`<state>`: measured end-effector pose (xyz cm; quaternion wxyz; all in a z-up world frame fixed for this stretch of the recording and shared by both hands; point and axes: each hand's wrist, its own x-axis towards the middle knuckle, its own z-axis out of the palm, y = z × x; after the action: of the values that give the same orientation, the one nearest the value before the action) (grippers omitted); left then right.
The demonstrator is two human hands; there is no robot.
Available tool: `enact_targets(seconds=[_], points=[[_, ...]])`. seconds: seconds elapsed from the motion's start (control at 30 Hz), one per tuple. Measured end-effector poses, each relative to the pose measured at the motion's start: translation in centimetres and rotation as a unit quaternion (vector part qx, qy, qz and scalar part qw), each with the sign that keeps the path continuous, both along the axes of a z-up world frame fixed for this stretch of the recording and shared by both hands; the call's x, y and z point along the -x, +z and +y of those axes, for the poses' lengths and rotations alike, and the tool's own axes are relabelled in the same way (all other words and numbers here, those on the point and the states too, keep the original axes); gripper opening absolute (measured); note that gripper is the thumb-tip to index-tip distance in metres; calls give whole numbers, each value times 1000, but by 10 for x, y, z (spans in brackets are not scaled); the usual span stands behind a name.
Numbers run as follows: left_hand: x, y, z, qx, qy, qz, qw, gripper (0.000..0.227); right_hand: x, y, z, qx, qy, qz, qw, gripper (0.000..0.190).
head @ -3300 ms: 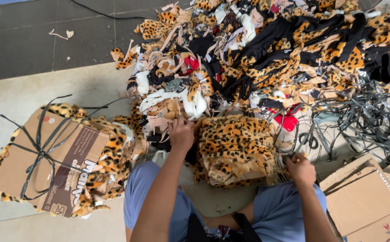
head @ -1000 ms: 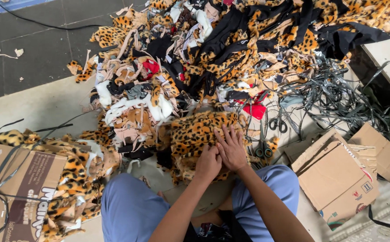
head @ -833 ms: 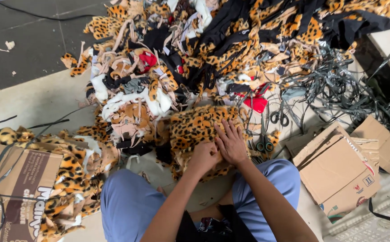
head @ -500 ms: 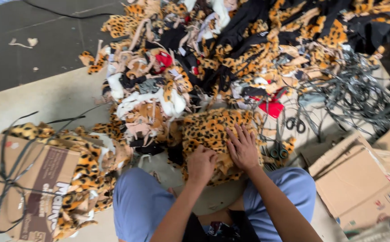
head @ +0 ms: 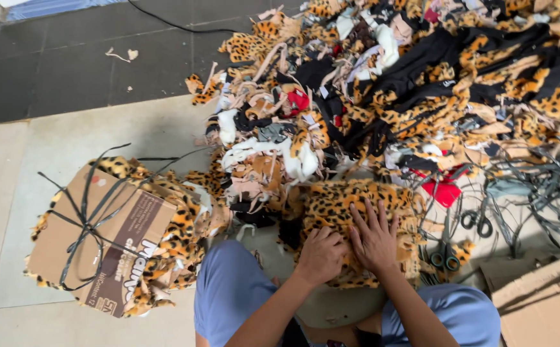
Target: Sorting and trimming leopard-print fabric scraps and stacking them on cardboard
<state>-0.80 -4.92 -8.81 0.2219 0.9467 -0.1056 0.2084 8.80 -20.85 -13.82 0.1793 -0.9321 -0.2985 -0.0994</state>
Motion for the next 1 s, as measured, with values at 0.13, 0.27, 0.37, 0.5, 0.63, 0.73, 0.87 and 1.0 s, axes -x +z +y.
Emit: enact_targets(seconds=[0.13, 0.27, 0.37, 0.5, 0.63, 0.73, 0.87, 1.0], points=[[-33, -1, 48, 199, 61, 6, 978, 20, -1, -3, -1, 7, -6, -10, 1000, 52], [-84, -57, 110, 202, 413, -41, 887, 15, 0, -3, -2, 83, 5, -41, 996, 60], [-115, -60, 141, 306, 556, 150, 758, 55, -2, -9, 1, 99, -8, -45, 994, 60], [-128, -66, 154, 497, 595, 197, 600, 29, -4, -15, 0, 132, -25, -19, 991, 61], [-102, -13, 160, 701, 488, 62, 516, 30, -2, -15, 0, 110, -21, -20, 993, 60], [-74, 9, 181, 717, 368, 30, 591, 6, -3, -12, 2, 118, -27, 2, 993, 60], [-49, 25, 217, 673, 260, 10, 693, 11, -2, -7, 4, 111, -27, 20, 993, 60], [-27, 76, 222, 653, 193, 18, 732, 22, 2, -7, 1, 132, -35, 45, 990, 61]])
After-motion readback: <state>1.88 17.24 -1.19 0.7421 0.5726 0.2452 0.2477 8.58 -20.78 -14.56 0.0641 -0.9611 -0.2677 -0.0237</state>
